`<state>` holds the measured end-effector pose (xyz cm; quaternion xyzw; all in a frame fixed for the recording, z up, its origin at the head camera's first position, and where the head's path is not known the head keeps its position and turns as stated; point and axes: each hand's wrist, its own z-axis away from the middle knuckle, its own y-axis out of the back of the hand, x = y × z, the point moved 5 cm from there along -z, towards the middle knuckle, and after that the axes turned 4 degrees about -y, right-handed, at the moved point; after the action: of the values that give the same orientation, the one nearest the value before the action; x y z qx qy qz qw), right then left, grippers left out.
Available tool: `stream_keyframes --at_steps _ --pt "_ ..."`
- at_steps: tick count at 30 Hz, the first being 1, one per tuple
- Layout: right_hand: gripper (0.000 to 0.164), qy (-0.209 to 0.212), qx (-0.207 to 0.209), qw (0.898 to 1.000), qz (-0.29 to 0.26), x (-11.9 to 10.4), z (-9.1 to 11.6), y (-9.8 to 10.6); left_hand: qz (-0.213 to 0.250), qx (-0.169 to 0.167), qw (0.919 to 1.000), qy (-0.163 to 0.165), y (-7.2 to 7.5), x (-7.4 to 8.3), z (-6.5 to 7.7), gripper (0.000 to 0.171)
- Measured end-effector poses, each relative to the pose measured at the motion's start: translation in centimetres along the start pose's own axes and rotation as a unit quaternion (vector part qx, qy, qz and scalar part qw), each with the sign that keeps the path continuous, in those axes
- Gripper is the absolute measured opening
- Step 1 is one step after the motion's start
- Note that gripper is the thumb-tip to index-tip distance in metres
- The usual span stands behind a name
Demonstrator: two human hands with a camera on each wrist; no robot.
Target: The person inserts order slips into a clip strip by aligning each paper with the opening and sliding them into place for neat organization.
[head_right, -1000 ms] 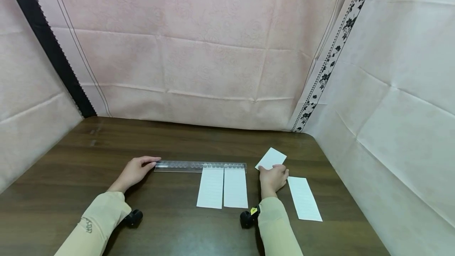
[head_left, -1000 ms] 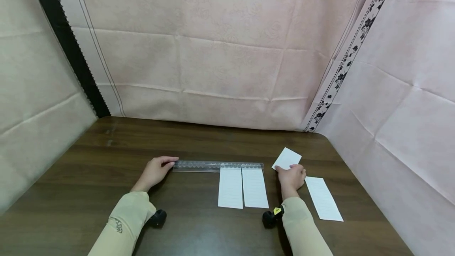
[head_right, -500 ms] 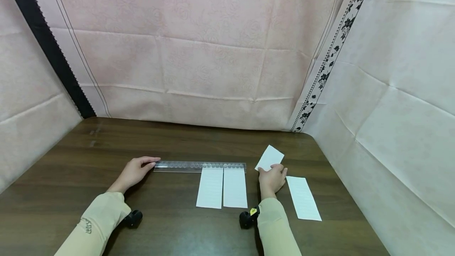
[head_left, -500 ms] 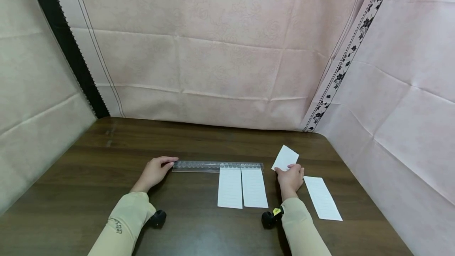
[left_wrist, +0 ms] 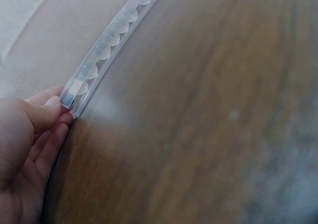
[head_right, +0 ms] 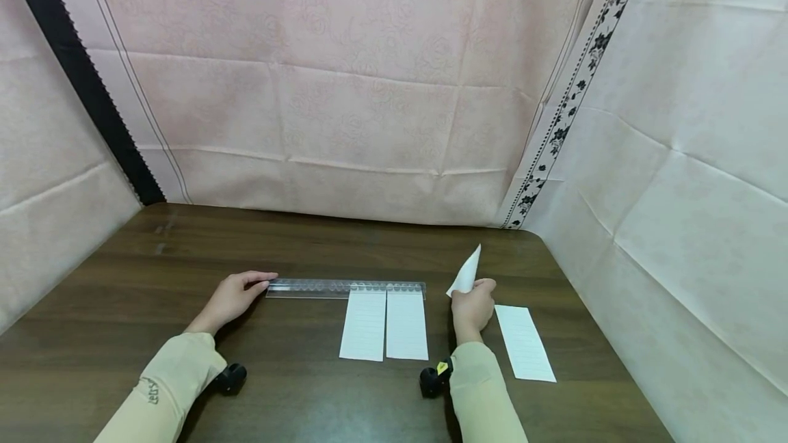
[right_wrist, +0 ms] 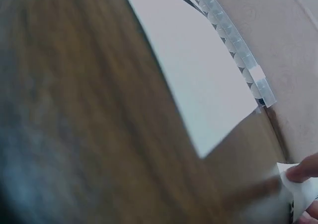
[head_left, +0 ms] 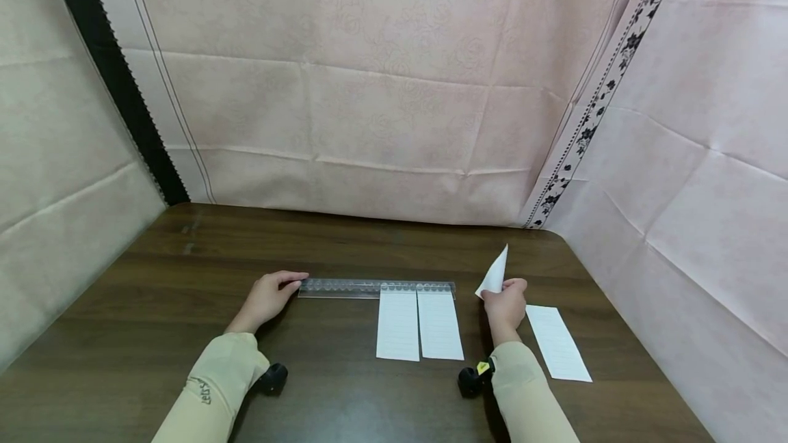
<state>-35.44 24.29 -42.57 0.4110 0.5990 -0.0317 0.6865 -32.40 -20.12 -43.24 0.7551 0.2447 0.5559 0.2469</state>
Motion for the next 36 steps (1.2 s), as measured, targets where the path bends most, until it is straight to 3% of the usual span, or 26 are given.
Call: stream_keyframes --at_steps 21,27,36 --pt "0.049 -0.014 -0.085 0.996 -0.018 0.0 0.1 0.2 -0.002 0.000 1.0000 0.008 -0.1 -0.2 0.0 0.026" --pt "0.052 -0.039 -0.121 0.991 -0.048 0.3 0.0 0.2 -0.006 0.001 1.0000 0.005 -0.2 -0.3 -0.1 0.026" --pt "0.052 -0.081 -0.138 0.980 -0.122 0.5 0.5 0.1 -0.005 0.002 0.9999 0.010 -0.2 -0.4 -0.2 0.026"
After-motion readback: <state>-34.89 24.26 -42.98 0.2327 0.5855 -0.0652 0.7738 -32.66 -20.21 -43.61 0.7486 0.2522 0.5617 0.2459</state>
